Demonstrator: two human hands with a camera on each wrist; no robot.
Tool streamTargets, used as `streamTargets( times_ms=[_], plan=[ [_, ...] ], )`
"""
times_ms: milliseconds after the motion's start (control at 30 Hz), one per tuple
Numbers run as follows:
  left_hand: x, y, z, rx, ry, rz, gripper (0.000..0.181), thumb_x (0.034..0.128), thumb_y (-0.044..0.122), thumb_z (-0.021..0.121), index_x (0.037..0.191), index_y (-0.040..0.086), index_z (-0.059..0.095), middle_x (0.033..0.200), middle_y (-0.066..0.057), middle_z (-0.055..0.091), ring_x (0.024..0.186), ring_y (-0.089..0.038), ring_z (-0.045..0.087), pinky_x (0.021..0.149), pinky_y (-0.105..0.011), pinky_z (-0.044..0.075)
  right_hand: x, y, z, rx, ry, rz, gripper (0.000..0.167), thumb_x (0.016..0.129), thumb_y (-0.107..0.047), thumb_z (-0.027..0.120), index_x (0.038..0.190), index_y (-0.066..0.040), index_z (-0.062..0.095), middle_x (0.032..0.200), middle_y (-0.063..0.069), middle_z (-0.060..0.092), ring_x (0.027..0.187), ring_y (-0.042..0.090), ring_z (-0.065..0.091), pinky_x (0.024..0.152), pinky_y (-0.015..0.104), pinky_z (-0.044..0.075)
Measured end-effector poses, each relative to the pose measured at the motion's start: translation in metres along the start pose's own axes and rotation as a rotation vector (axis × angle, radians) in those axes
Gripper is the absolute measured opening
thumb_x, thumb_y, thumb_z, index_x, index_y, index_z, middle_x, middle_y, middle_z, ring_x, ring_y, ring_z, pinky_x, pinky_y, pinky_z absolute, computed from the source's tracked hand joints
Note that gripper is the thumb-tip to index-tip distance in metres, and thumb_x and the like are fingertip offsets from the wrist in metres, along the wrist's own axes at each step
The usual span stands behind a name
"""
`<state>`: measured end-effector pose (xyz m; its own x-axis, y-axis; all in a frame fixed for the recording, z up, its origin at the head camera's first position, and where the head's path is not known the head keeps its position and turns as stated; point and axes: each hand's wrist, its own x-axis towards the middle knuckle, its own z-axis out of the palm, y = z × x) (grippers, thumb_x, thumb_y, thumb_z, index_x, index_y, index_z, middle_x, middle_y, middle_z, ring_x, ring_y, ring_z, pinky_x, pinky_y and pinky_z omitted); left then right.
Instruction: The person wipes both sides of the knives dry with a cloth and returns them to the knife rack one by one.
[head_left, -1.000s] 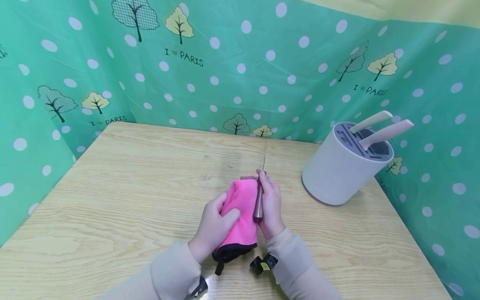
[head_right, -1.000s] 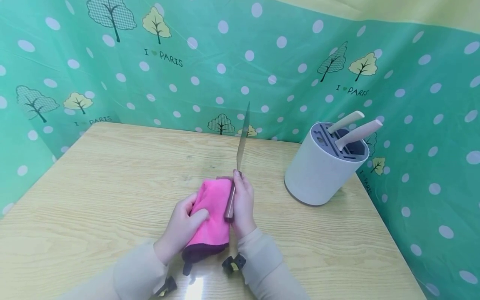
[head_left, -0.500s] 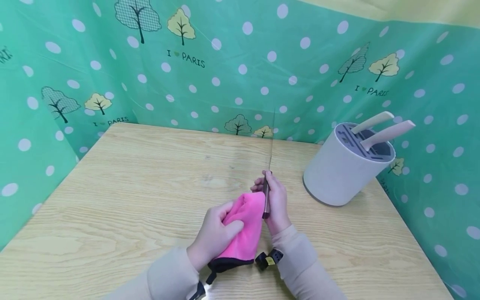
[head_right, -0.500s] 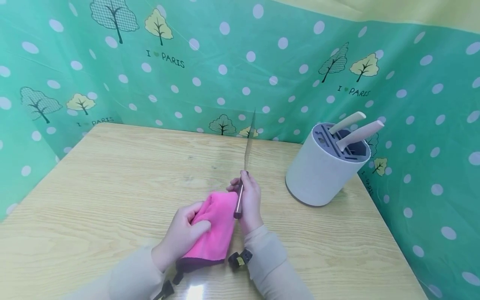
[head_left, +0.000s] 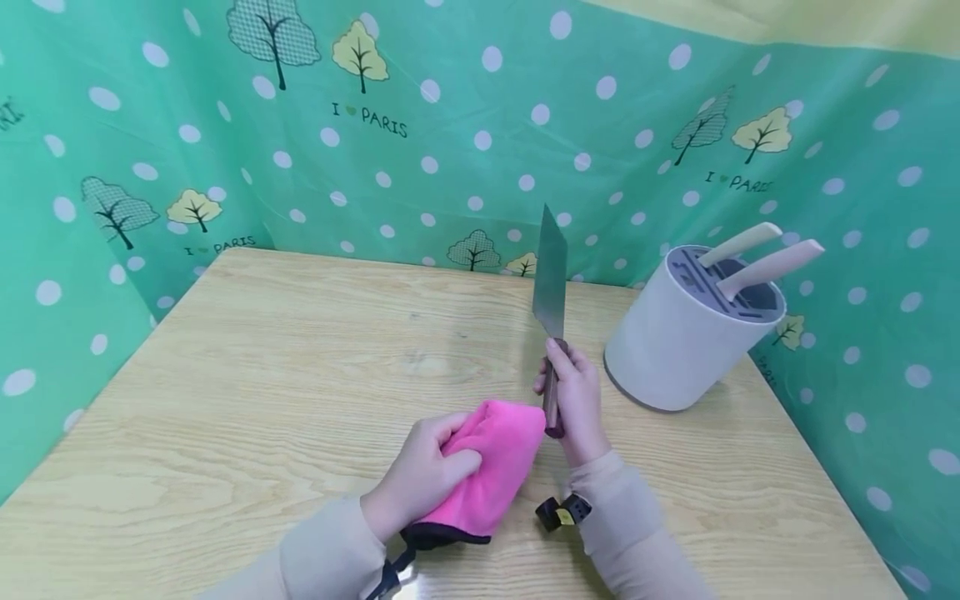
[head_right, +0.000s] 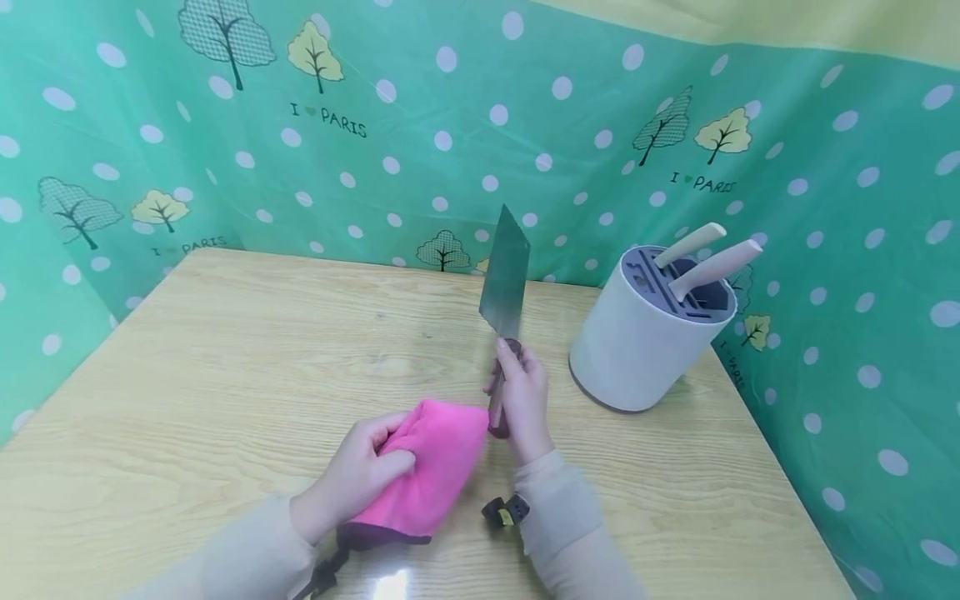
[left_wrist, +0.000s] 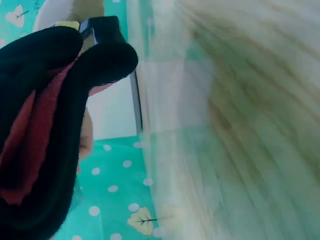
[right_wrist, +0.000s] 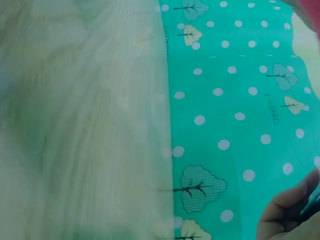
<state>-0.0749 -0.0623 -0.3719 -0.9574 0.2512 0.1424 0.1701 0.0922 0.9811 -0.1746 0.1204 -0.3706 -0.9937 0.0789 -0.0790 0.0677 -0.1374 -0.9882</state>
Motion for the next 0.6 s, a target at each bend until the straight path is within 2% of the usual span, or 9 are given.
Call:
streamTargets(
  times_ms=[100,200,300,367,433,500,600],
  plan=[
    [0.003,-0.004,-0.004,0.006,0.023,-0.051,0.002,0.0780,-0.004,0.056,0.078,-0.002,0.055,0.064,0.000,0.049,0.053,-0.004,0.049,0.050,-0.019,0.042,-0.001,-0.004,-0.005,-0.033,0.015,-0.038,0.023,0.101,-0.030,0.056,0.102,-0.008,0.055,0.075,-0.002,0.056,0.054,0.010,0.056,0.059,0.024,0.051],
    [0.008,-0.007,-0.009,-0.007,0.062,-0.139,0.008,0.0756,-0.003,0.056,0.083,-0.001,0.059,0.066,0.000,0.053,0.055,-0.006,0.052,0.054,-0.020,0.045,-0.001,-0.009,-0.010,-0.068,0.047,-0.085,0.023,0.099,-0.026,0.060,0.107,-0.004,0.057,0.071,-0.004,0.057,0.049,0.008,0.056,0.054,0.023,0.052],
    [0.014,-0.010,-0.014,-0.068,0.108,-0.238,0.013,0.0728,-0.002,0.056,0.085,0.000,0.058,0.067,0.001,0.056,0.058,-0.008,0.053,0.056,-0.020,0.046,-0.002,-0.013,-0.013,-0.095,0.066,-0.111,0.027,0.097,-0.023,0.063,0.115,-0.003,0.059,0.072,-0.003,0.057,0.047,0.007,0.057,0.051,0.022,0.052],
    [0.016,-0.011,-0.017,-0.121,0.124,-0.282,0.017,0.0716,-0.002,0.055,0.089,-0.001,0.058,0.070,0.001,0.057,0.061,-0.009,0.054,0.058,-0.021,0.047,-0.002,-0.015,-0.015,-0.117,0.066,-0.126,0.030,0.097,-0.022,0.064,0.118,-0.002,0.059,0.074,-0.003,0.058,0.047,0.008,0.057,0.051,0.022,0.053],
    [0.018,-0.012,-0.020,-0.169,0.120,-0.312,0.023,0.0720,0.000,0.055,0.095,-0.003,0.058,0.074,0.000,0.058,0.064,-0.010,0.055,0.061,-0.022,0.048,-0.002,-0.017,-0.018,-0.149,0.064,-0.139,0.032,0.096,-0.023,0.065,0.120,-0.003,0.059,0.075,-0.003,0.059,0.047,0.008,0.057,0.051,0.023,0.053],
    [0.018,-0.011,-0.023,-0.208,0.101,-0.331,0.035,0.0739,0.002,0.056,0.109,-0.002,0.059,0.081,-0.001,0.061,0.069,-0.012,0.057,0.066,-0.023,0.049,-0.002,-0.019,-0.021,-0.196,0.066,-0.161,0.033,0.095,-0.024,0.066,0.121,-0.004,0.060,0.077,-0.004,0.059,0.047,0.009,0.057,0.050,0.024,0.052],
    [0.018,-0.009,-0.026,-0.247,0.076,-0.359,0.048,0.0810,0.010,0.059,0.128,0.002,0.055,0.092,-0.006,0.064,0.075,-0.014,0.061,0.072,-0.027,0.051,-0.001,-0.024,-0.025,-0.248,0.076,-0.197,0.038,0.094,-0.023,0.068,0.126,-0.005,0.058,0.081,-0.005,0.058,0.048,0.008,0.056,0.050,0.023,0.051]
  ],
)
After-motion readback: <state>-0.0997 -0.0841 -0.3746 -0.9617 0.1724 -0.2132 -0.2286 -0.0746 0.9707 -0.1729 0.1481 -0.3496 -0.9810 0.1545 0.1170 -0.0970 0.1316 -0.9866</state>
